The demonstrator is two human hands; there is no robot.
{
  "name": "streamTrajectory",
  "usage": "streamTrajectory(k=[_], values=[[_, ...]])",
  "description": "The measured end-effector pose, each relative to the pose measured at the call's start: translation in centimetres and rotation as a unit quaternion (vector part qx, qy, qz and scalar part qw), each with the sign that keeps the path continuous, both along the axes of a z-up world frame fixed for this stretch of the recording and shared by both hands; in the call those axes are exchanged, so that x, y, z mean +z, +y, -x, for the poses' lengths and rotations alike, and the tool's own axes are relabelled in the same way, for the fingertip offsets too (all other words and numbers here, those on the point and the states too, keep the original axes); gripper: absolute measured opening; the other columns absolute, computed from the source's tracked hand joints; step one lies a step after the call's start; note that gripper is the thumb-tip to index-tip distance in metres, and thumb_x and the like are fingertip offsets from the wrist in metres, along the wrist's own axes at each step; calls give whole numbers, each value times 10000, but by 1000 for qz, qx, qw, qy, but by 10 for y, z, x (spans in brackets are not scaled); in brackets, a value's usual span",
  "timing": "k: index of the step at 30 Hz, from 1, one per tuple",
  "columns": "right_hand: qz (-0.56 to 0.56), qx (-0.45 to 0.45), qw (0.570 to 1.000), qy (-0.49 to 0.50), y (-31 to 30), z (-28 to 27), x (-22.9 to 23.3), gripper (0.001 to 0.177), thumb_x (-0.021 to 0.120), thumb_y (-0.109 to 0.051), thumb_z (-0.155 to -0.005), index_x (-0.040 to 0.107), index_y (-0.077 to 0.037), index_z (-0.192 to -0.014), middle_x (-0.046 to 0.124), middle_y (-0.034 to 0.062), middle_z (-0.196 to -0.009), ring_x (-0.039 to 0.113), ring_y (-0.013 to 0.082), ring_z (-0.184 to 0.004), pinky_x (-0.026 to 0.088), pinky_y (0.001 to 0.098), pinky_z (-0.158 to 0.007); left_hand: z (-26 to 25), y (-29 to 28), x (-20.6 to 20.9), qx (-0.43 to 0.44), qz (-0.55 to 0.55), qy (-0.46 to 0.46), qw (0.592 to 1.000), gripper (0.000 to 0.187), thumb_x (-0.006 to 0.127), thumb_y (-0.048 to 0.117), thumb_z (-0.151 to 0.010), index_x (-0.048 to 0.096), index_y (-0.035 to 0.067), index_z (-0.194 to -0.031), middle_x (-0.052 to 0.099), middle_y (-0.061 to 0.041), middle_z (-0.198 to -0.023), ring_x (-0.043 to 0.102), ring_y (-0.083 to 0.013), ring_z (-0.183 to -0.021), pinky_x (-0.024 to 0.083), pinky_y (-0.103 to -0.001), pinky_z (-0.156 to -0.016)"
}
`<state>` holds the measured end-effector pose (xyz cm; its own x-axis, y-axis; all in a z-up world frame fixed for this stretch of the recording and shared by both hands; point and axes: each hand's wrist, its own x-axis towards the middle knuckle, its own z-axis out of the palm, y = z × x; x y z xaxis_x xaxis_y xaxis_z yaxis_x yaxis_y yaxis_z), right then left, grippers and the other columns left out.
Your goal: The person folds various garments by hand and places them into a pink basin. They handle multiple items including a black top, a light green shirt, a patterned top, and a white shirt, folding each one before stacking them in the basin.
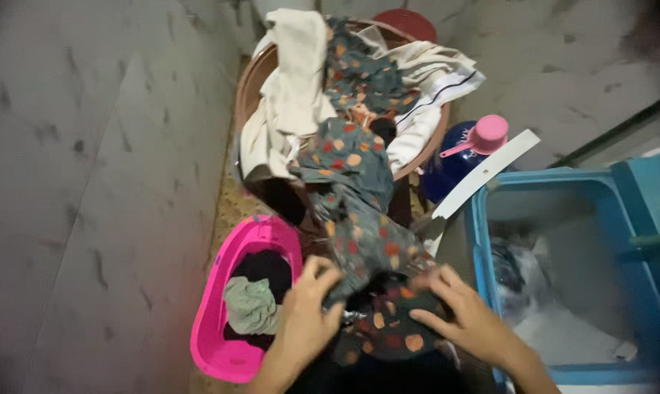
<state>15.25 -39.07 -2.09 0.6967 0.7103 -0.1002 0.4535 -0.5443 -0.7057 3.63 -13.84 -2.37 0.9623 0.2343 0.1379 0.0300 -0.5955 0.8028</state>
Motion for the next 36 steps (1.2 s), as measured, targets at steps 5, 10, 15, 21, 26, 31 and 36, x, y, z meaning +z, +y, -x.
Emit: streamTrajectory(k=[5,10,15,21,26,31,36], values=[[-152,54,980,-118,30,25,-4,537,708,-289,-818,598,-2,-1259,586,189,-1262,605,332,-1155,489,398,-940,51,-18,14,-111,147,-11,983,249,729,64,-808,658,26,-1044,692,-121,-963,711,-299,-903,543,-355,-800],[-255,60,954,149,32,19,-23,253,492,-99,-1033,660,-31,-1210,772,135,-1176,728,269,-1121,551,397,-977,71,2,36,-15,156,112,981,237,821,148,-755,662,32,-889,647,-111,-744,662,-261,-725,504,-350,-694],[-307,-51,829,464,62,27,-28,200,503,-122,-1080,592,22,-1185,631,107,-962,598,211,-854,511,372,-719,56,30,22,37,-38,157,986,338,836,198,-716,767,141,-1042,723,-83,-827,700,-315,-765,497,-406,-729],[41,78,985,146,108,37,-3,385,717,-290,-905,680,-113,-1245,673,65,-997,656,165,-943,534,311,-846,49,71,-40,-12,114,-181,977,292,587,-4,-775,645,13,-1061,660,-111,-972,688,-305,-906,538,-418,-838],[-69,32,997,0,110,23,-8,346,652,-21,-801,728,-67,-1135,701,94,-1006,670,167,-940,533,348,-843,44,78,-69,-21,619,43,784,174,677,56,-953,700,4,-1118,660,-31,-877,593,-165,-761,468,-328,-705],[-239,-22,914,327,109,-1,-34,266,586,33,-932,708,26,-1168,716,85,-1032,658,159,-952,526,311,-862,40,82,-49,-56,353,127,925,325,796,130,-797,691,35,-1090,708,-29,-935,669,-188,-892,531,-339,-847],[-308,-104,893,313,110,2,-44,309,528,66,-884,678,15,-1149,738,54,-989,682,120,-875,558,245,-782,48,89,-13,15,-53,42,998,642,807,129,-647,619,57,-1257,543,-214,-1179,634,-379,-983,513,-440,-834]])
